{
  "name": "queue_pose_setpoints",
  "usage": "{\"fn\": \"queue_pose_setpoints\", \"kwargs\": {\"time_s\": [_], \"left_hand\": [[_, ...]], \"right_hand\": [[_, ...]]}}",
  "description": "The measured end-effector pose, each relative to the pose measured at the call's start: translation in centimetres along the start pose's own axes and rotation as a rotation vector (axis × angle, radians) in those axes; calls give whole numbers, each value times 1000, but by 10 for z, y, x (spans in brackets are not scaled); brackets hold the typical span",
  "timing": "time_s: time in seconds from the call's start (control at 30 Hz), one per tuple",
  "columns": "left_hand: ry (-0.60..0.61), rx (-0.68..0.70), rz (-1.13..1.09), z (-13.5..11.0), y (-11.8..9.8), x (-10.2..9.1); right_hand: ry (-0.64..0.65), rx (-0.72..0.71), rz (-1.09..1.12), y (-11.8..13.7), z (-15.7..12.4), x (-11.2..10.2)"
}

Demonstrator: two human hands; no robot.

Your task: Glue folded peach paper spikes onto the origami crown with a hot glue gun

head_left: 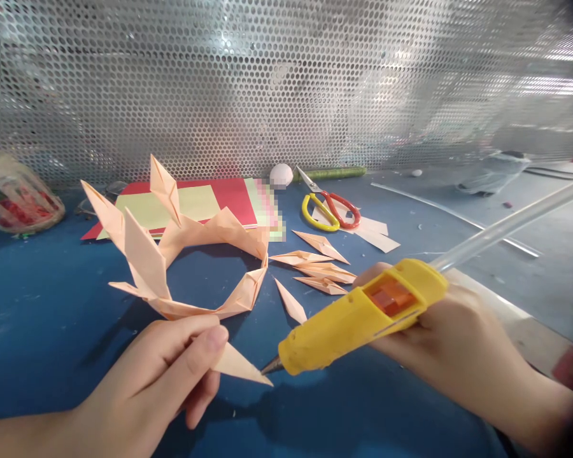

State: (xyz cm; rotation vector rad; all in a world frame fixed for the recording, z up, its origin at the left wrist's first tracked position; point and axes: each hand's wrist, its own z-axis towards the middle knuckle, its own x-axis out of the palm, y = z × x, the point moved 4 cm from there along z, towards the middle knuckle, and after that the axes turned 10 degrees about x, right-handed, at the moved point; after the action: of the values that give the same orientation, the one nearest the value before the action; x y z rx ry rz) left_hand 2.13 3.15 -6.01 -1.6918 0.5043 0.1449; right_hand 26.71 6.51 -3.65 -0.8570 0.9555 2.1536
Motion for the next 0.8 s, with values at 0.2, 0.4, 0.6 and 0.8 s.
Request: {"fn": "queue_pose_setpoints", "kwargs": {"time_s": [0.2,0.4,0.6,0.8], "left_hand": [[23,-2,-21,-1,1,-2],[-99,-11,17,-4,-5,1],[-82,40,2,-2,-7,3],[-88,60,47,-2,-7,2]], "right_hand": [[20,-12,-49,6,6,0],[34,6,-84,12,15,-1],[-55,394,-78,-8,21,-6],[-225,864,62,-55,14,-11]]}}
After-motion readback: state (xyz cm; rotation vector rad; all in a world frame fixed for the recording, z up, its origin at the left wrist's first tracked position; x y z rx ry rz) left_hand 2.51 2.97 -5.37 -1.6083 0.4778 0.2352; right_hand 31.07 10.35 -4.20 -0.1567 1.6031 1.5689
